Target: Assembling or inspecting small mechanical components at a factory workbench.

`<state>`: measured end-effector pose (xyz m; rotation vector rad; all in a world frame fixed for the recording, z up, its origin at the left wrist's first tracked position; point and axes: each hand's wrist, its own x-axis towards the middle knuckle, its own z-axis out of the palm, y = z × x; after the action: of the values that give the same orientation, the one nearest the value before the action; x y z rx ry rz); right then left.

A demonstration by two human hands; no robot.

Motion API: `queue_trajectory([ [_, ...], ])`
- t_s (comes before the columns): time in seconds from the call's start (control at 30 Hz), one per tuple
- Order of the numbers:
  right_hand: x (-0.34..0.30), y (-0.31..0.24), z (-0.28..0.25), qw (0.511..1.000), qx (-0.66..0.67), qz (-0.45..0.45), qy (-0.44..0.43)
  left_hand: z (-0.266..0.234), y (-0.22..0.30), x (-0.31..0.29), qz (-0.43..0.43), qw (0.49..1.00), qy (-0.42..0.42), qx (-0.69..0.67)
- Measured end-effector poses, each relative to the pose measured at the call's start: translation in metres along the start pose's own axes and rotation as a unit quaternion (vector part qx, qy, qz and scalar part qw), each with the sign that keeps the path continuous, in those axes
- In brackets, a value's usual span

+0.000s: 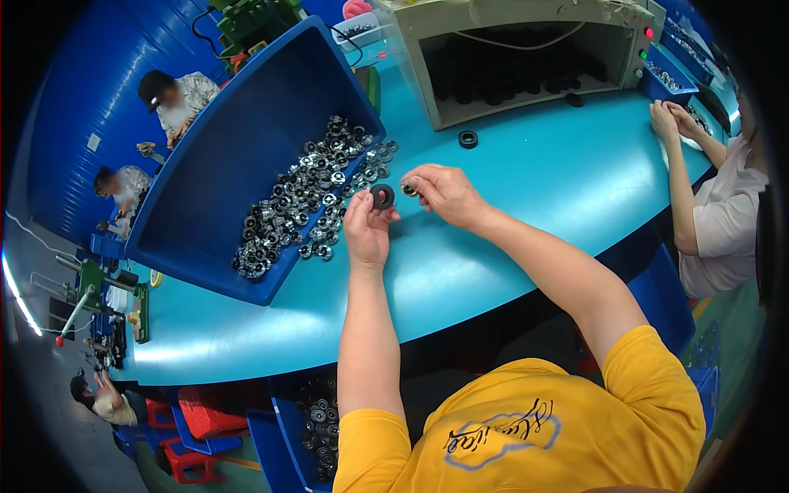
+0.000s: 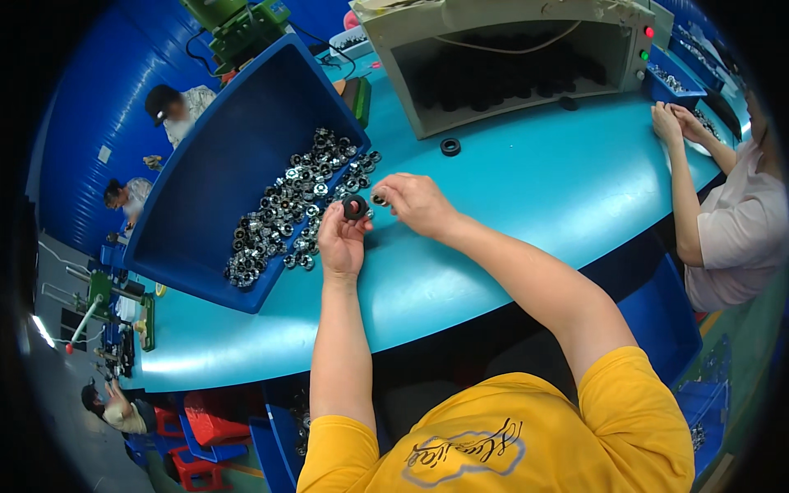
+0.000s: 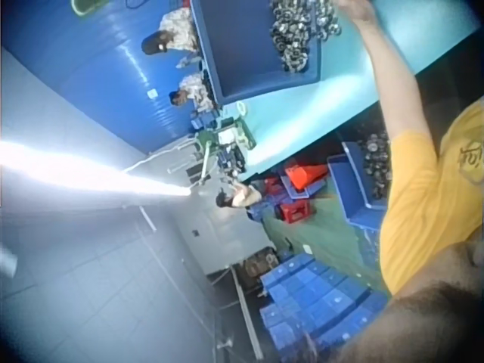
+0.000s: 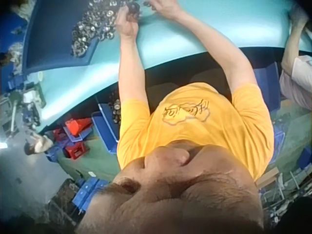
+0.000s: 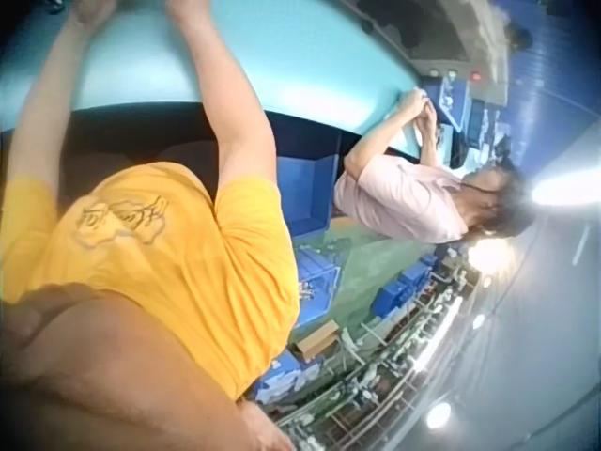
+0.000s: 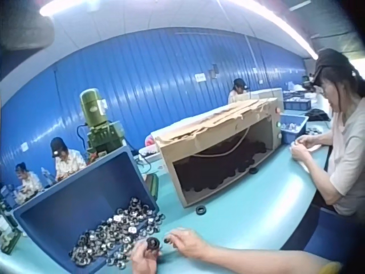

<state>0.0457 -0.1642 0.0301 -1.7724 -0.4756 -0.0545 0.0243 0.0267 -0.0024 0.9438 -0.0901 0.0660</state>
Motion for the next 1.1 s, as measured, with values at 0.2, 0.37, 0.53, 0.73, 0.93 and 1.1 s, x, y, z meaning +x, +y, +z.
queue_trajectory([
  [0.2, 0.000, 0.005, 0.015, 0.977, -0.079, -0.184, 0.070, 0.009, -0.005, -0.004, -0.018, 0.999, -0.019, 0.025],
  [0.37, 0.002, 0.002, 0.022, 0.967, -0.094, -0.212, 0.101, 0.012, -0.007, -0.004, -0.022, 0.998, -0.029, 0.052],
  [0.53, 0.001, 0.010, 0.023, 0.976, -0.067, -0.183, 0.094, 0.011, -0.013, -0.004, -0.023, 0.995, -0.038, 0.092],
  [0.73, 0.000, 0.010, 0.020, 0.994, 0.027, -0.077, 0.067, 0.017, -0.014, -0.006, 0.004, 0.994, -0.073, 0.078],
  [0.93, 0.002, 0.016, 0.011, 0.961, 0.246, 0.108, -0.058, 0.023, -0.016, -0.010, 0.030, 0.987, -0.072, 0.138],
  [1.1, 0.000, 0.022, 0.015, 0.961, 0.237, 0.093, -0.107, 0.014, -0.023, -0.011, 0.072, 0.979, -0.025, 0.189],
])
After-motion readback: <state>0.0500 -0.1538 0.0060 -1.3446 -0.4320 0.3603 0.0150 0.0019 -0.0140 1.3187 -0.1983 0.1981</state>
